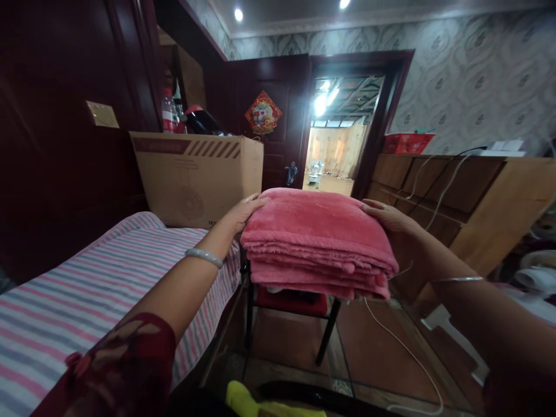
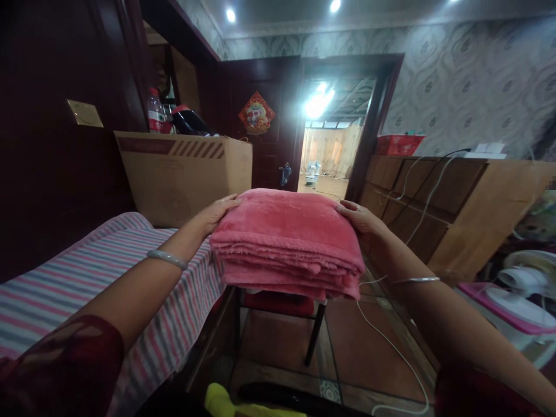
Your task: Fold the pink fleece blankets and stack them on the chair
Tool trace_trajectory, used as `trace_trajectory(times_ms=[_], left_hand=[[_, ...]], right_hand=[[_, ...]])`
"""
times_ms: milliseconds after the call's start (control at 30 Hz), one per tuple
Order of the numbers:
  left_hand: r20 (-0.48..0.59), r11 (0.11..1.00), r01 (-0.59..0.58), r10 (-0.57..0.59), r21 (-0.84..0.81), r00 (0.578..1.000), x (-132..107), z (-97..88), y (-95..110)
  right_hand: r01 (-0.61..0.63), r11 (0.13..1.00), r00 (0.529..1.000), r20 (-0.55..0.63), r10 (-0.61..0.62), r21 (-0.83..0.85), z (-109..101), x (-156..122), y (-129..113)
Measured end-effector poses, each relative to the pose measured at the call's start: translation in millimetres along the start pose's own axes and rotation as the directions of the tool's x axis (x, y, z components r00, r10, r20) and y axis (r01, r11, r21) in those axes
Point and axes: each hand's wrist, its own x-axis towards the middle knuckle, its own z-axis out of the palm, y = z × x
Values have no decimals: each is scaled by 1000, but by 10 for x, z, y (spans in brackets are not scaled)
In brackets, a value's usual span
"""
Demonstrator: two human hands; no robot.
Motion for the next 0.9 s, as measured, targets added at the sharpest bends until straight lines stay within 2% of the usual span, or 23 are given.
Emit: trace_trajectory(times_ms=[100, 167, 233, 267, 333, 367, 433, 500, 533, 567, 600, 667, 700, 733, 800, 833, 900], left_hand=[[-123, 995, 97, -96, 4, 988, -140, -74, 26], [-190, 989, 149, -143, 22, 971, -291, -181, 39], [-201, 985, 169, -160, 26, 966, -504, -344, 37], [-197, 985, 169, -161, 25, 967, -635, -445, 25], [-193, 983, 180, -170, 32, 966, -944, -683, -26], [-198, 980, 197, -185, 41, 963, -1119, -815, -67], [-228, 967, 250, -231, 56, 946, -1499, -1091, -178], [-301, 948, 312, -282, 56, 911, -1907, -1370, -317], [-357, 938, 342, -302, 53, 884, -2119, -1504, -390], [-422, 927, 372, -317, 53, 849, -2337, -1629, -462], [-485, 916, 397, -322, 57, 813, -2562, -1741, -529], [-593, 898, 433, -305, 81, 745, -3032, -1915, -639], [-627, 890, 444, -286, 107, 724, -3274, -1973, -679], [-653, 878, 454, -256, 151, 713, -3517, -2014, -709], [-689, 828, 483, -173, 284, 704, -3993, -2060, -744], [-715, 777, 497, -88, 386, 693, -4224, -2073, -753], [-821, 715, 561, 31, 417, 570, -4675, -2082, -763]], right_hand=[[-92, 995, 995, -42, 90, -40, -33, -47, -51], [-60, 988, 996, -71, 51, -140, -48, -111, -148], [43, 964, 985, -149, -85, -262, -19, -218, -304], [118, 939, 963, -192, -187, -322, 25, -297, -399], [293, 857, 881, -228, -414, -423, 189, -525, -603], [384, 805, 836, -200, -511, -451, 311, -678, -698], [560, 714, 770, -54, -635, -421, 622, -1053, -837], [693, 652, 719, 224, -658, -307, 1001, -1489, -863], [737, 638, 666, 402, -629, -222, 1206, -1714, -824], [765, 634, 567, 583, -582, -112, 1416, -1935, -750], [764, 645, 446, 728, -521, -6, 1626, -2149, -643], [731, 666, 175, 904, -391, 146, 2037, -2543, -359], [713, 675, 61, 943, -326, 187, 2234, -2720, -198], [696, 685, -26, 962, -273, 214, 2426, -2885, -35], [659, 707, -148, 965, -214, 258, 2798, -3177, 267], [634, 716, -205, 957, -207, 291, 2981, -3308, 395], [568, 735, -308, 924, -228, 370, 3341, -3548, 594]])
